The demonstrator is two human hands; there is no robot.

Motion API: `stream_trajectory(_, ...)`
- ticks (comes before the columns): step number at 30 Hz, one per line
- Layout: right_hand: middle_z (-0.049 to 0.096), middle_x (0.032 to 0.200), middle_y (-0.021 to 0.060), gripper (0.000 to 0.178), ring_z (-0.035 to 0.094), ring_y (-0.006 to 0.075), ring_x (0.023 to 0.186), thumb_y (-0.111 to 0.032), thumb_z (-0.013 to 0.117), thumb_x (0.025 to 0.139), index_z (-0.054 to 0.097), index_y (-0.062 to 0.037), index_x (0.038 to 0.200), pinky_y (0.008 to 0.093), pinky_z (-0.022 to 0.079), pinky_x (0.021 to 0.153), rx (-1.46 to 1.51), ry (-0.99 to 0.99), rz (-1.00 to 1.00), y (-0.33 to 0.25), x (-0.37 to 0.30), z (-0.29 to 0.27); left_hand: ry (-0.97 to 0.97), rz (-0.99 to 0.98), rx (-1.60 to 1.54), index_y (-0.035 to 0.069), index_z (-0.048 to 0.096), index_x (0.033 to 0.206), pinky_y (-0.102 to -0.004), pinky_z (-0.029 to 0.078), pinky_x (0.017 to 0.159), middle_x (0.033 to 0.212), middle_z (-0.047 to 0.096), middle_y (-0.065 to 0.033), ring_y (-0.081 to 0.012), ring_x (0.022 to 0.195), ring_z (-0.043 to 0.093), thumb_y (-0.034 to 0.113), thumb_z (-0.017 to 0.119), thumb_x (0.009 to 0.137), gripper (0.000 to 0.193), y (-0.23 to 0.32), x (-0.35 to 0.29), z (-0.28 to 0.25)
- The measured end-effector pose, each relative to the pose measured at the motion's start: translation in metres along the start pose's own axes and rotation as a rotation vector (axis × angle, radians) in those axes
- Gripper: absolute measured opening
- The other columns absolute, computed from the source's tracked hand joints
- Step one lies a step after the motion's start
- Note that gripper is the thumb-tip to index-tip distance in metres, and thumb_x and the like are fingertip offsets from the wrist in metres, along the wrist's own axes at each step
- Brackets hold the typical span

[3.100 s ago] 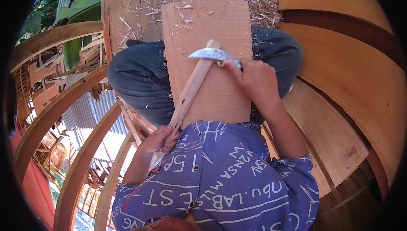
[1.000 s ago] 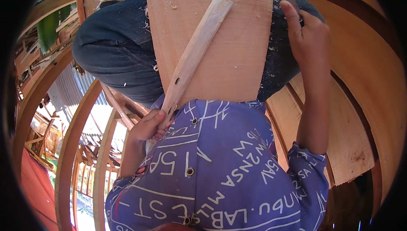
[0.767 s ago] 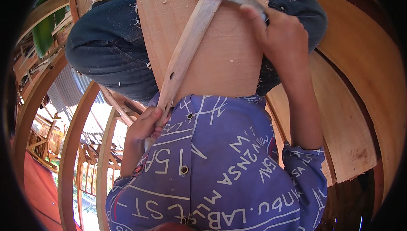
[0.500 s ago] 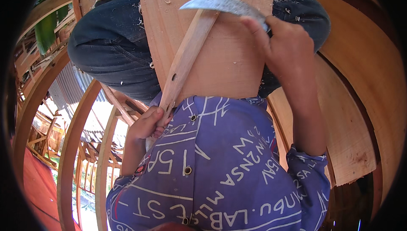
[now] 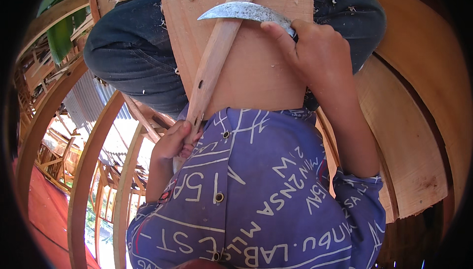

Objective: The person sits cross-legged and uses a curved knife to shave and smooth a long, thin piece of wood. They repeatedly rotate the wood and scrape the surface, creating wood shavings that accumulate on the platform.

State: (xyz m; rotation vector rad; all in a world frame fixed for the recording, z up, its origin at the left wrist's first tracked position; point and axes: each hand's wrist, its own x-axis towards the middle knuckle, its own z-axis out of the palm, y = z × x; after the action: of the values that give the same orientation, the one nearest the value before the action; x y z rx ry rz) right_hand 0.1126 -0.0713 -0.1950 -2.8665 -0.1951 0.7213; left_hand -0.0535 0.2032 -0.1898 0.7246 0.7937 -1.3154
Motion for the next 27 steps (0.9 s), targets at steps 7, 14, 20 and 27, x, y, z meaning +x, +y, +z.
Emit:
stream_trajectory(7,0.058,0.064,0.0255,0.070,0.060,0.0409,0.066,-0.062,0.046,0.087,0.062,0.0034,0.071,0.0433,0.048,0.064,0.063,0.087,0.245,0.033,0.035,-0.012,-0.117,0.004,-0.083,0.010,0.042,0.079,-0.0195,0.023,0.038,0.054,0.030,0.0057,-0.0041,0.042,0.026,0.057,0.035,0.095,0.050,-0.012,0.002,0.000)
stream_trajectory(14,0.061,0.064,0.0217,0.074,0.063,0.0371,0.067,-0.067,0.045,0.085,0.065,0.0036,0.076,0.0421,0.049,0.066,0.199,0.286,0.146,0.047,0.015,0.003,-0.094,0.128,-0.053,0.009,0.041,0.080,-0.0191,0.020,0.035,0.052,0.029,0.0045,-0.0036,0.040,0.025,0.064,0.039,0.090,0.056,-0.022,0.002,0.007)
stream_trajectory(20,0.061,0.062,0.0192,0.074,0.064,0.0351,0.068,-0.069,0.046,0.083,0.067,0.0020,0.081,0.0404,0.049,0.067,0.422,0.269,0.145,0.048,0.014,-0.004,0.049,0.371,0.005,0.007,0.041,0.084,-0.0185,0.025,0.041,0.056,0.033,0.0031,-0.0042,0.044,0.029,0.064,0.033,0.092,0.058,-0.018,-0.016,0.030)
stream_trajectory(27,0.051,0.051,0.0184,0.064,0.055,0.0286,0.049,-0.058,0.054,0.086,0.063,0.0036,0.072,0.0356,0.044,0.052,0.738,0.443,-0.057,0.053,0.009,0.012,0.209,0.649,0.259,0.005,0.043,0.089,-0.0201,0.030,0.042,0.059,0.037,0.0012,-0.0063,0.046,0.033,0.056,0.029,0.097,0.053,0.022,-0.022,0.067)
